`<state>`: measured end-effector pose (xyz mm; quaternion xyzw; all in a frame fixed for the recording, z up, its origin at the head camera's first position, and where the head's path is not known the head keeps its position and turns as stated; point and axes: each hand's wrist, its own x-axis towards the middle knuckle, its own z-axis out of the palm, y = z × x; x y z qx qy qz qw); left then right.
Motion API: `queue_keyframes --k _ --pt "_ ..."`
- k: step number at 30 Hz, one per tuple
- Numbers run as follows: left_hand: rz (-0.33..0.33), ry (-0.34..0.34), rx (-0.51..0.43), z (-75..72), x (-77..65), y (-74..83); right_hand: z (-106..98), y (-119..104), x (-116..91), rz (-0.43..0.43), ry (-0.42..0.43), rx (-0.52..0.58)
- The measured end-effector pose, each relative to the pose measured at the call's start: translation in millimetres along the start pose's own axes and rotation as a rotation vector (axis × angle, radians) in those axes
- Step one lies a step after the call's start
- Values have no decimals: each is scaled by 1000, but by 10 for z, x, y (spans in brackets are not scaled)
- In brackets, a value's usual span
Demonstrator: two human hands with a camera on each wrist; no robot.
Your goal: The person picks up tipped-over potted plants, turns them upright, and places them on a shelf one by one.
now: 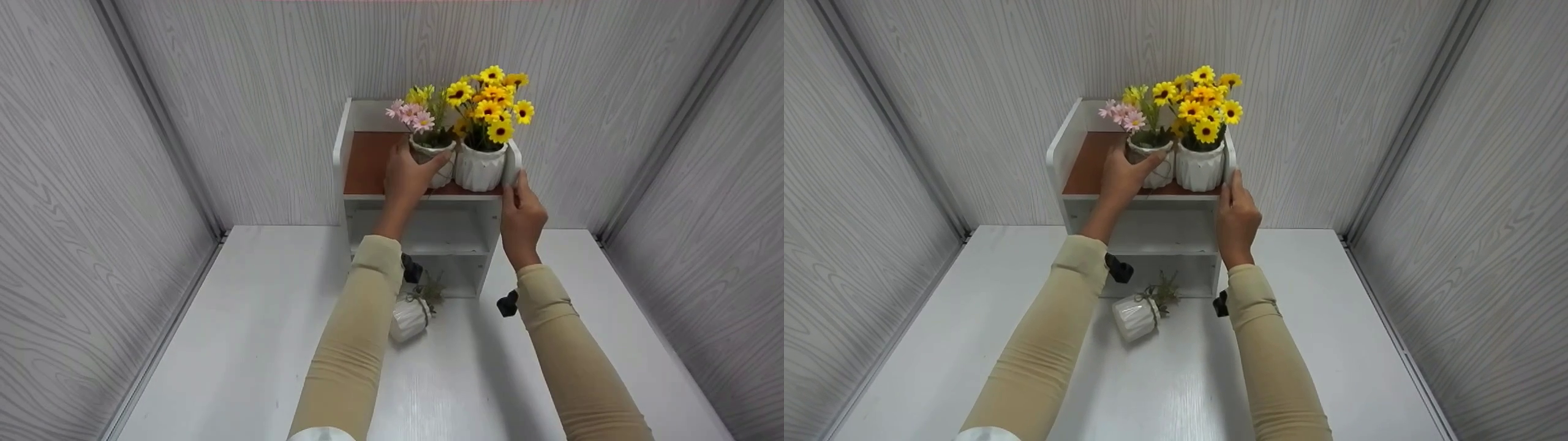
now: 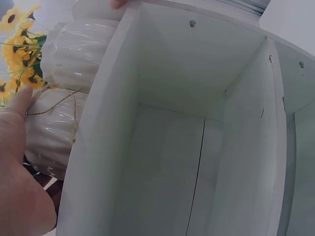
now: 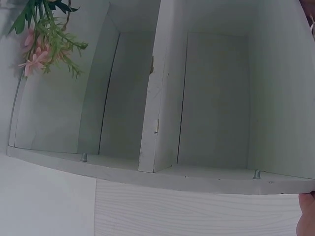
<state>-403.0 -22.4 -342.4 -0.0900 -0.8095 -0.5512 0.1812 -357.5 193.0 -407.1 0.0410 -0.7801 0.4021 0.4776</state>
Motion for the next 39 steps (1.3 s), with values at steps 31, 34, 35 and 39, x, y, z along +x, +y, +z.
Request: queue_keyframes --k 31,34,35,39 --pt "245 23 26 -362 -1007 -397 -4 56 -3 -22 16 -16" --pt "232 19 32 -370 -1120 -508 0 35 0 -23 9 -13" --pt "228 19 40 -367 -1154 -552 1 28 -1 -24 9 -10" --pt "222 15 80 -338 -1291 -751 2 11 -8 -32 12 -7"
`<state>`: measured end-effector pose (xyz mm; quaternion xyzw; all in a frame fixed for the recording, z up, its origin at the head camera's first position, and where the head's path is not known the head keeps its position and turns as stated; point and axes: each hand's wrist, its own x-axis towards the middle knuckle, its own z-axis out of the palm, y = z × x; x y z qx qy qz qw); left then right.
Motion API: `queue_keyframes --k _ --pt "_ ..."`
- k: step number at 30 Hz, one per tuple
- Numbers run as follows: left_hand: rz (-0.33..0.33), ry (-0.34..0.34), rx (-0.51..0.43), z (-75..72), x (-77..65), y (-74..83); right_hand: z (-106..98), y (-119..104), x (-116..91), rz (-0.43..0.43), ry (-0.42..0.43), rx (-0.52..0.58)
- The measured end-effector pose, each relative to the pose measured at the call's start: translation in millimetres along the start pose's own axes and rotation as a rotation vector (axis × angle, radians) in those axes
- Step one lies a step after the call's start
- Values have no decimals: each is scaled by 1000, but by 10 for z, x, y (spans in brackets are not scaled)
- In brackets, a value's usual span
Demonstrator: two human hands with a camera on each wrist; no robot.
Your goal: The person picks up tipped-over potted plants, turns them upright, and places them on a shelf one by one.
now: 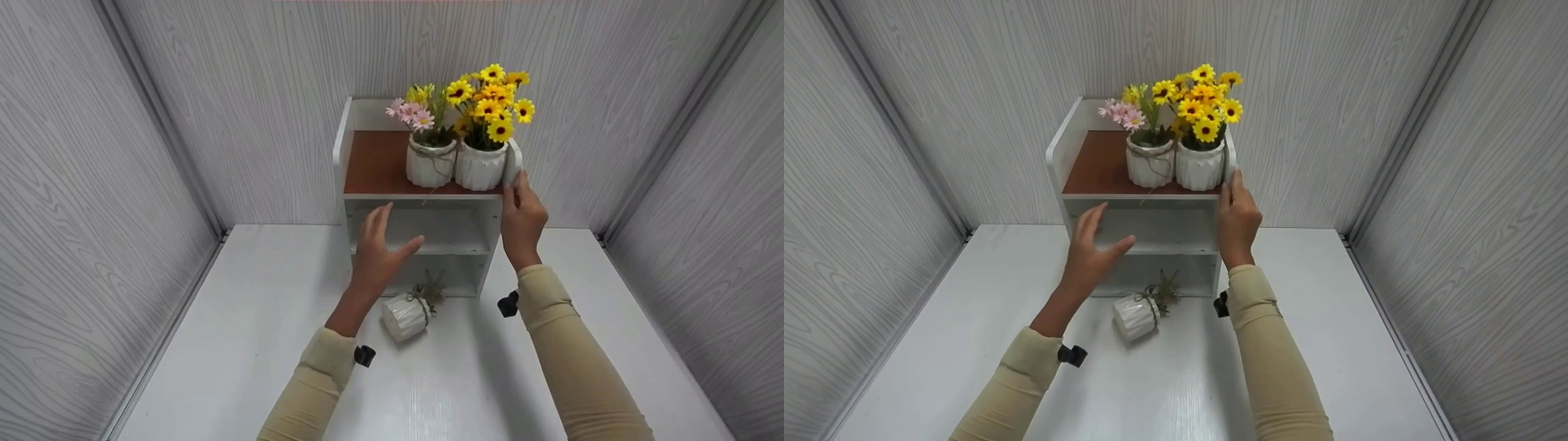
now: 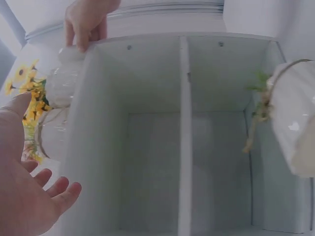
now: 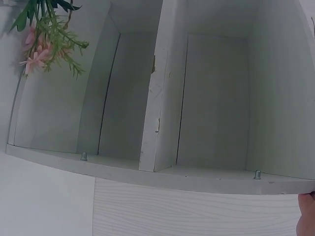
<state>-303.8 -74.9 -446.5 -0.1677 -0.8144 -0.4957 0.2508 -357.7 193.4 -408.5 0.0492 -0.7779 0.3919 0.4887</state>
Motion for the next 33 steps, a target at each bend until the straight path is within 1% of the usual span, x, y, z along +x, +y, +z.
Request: queue_keyframes --k 3,7,12,15,21,24,28,33 --pt "-19 -28 4 42 -146 -117 -1 3 -1 -1 0 -4" --pt "-74 -85 -8 83 -342 -255 8 21 -6 6 5 -12" --pt "-125 -130 -18 135 -522 -392 11 38 -1 -10 18 -15" --pt "-141 -148 -5 168 -611 -465 10 36 -3 -12 16 -3" --pt "-208 -209 3 238 -789 -572 13 37 -11 3 4 12" --pt "-236 -228 11 283 -867 -627 13 40 -13 2 4 8" --pt "-255 -243 38 345 -950 -704 17 44 -12 -15 9 7" --pt "-288 -275 85 404 -1017 -805 24 45 -13 -17 15 10"
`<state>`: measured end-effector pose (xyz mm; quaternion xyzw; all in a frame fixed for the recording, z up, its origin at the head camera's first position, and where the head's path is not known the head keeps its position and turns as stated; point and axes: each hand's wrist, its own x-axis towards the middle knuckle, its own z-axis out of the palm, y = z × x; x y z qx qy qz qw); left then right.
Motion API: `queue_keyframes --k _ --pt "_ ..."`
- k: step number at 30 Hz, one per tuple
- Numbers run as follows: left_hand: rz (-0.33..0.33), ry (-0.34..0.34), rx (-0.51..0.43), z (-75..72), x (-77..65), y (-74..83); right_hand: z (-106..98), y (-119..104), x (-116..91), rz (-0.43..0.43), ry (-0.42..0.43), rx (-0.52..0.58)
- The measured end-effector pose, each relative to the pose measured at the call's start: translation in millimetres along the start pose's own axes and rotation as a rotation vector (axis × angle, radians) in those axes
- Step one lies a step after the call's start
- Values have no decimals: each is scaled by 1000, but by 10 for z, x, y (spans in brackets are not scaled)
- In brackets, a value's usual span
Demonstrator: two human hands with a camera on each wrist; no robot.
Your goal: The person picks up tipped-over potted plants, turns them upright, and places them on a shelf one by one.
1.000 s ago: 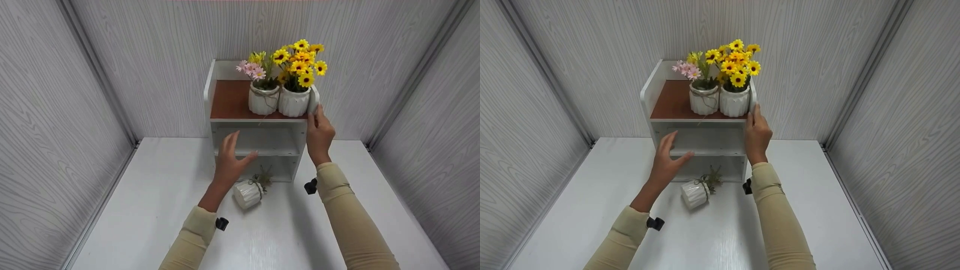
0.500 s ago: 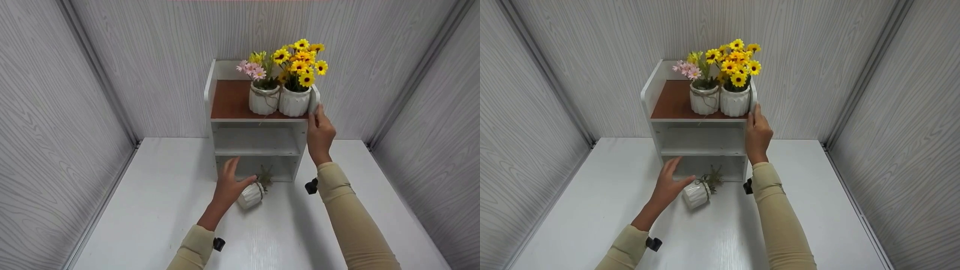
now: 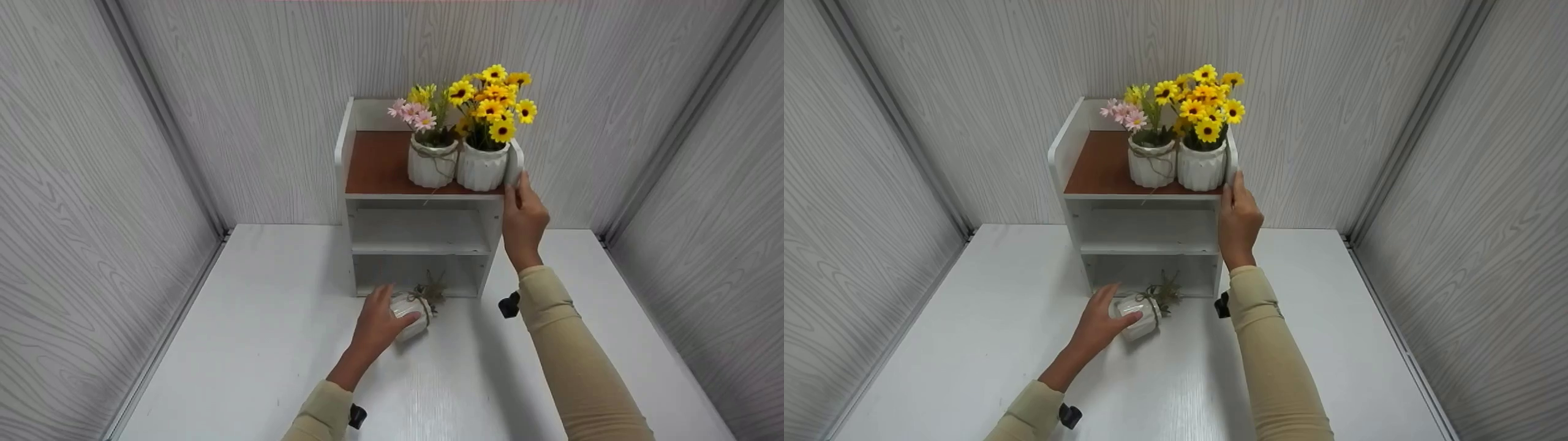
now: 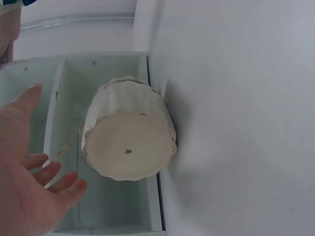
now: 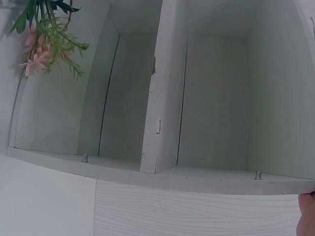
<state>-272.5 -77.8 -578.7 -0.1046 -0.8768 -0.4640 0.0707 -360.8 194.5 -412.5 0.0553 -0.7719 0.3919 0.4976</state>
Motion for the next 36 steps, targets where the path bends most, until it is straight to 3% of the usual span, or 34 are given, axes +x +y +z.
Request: queue_keyframes --k 5,19,36 --pt "-28 -11 39 57 6 -105 -2 2 -10 3 -11 -1" --pt "-52 -65 24 176 35 -260 -11 2 -13 25 -24 26" --pt "-64 -93 -32 197 75 -333 -16 -17 -11 1 -2 19"
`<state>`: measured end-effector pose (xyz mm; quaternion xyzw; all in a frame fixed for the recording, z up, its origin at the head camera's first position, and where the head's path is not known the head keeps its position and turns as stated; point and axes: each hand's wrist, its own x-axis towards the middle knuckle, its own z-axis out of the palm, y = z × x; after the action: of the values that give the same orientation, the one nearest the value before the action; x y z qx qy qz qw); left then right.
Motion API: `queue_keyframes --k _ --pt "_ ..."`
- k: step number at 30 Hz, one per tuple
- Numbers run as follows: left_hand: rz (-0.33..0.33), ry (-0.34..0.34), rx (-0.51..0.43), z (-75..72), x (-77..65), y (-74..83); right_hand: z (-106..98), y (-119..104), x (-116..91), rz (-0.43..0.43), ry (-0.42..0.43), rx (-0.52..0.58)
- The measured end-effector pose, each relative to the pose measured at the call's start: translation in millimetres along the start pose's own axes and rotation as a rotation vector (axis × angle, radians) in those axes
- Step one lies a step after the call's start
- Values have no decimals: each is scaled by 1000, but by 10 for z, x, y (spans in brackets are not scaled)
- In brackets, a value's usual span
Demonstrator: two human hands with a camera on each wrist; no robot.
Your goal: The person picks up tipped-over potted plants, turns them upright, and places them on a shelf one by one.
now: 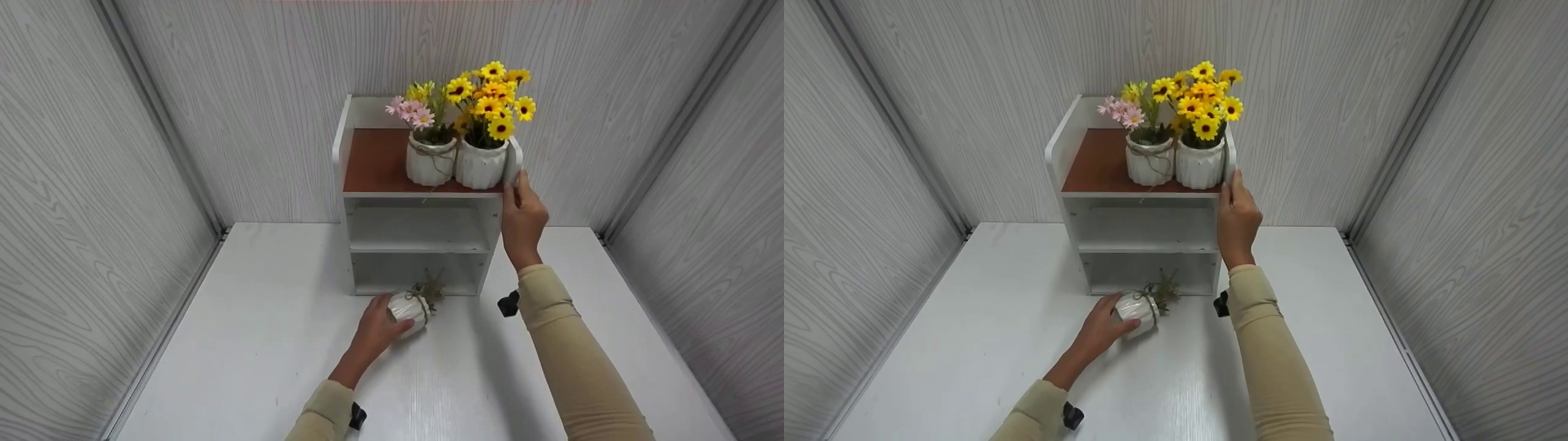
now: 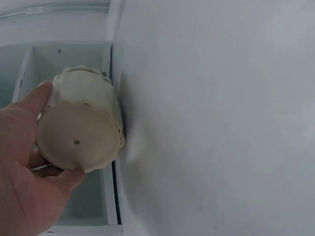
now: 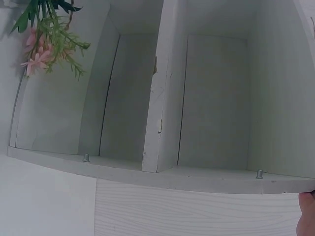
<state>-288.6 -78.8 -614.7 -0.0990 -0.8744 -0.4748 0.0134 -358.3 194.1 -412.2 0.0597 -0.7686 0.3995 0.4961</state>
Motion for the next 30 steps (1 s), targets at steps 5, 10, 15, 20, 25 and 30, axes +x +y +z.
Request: queue_keyframes --k 5,10,15,20,25,30 --pt "-9 -7 -23 -19 -1 -9 -1 -7 3 -8 -9 -3" --pt "-2 -9 -47 -22 14 -26 -2 4 4 6 -14 -16" --pt "-16 -8 -59 -1 31 -58 -5 26 3 12 -14 -21" --pt "-26 7 -109 -7 17 -88 -3 24 4 -1 -8 -16" --pt "-29 15 -155 -19 -13 -132 -7 29 -1 -5 0 -11" --pt "-56 24 -198 -33 -34 -169 -10 27 -3 -11 3 -9"
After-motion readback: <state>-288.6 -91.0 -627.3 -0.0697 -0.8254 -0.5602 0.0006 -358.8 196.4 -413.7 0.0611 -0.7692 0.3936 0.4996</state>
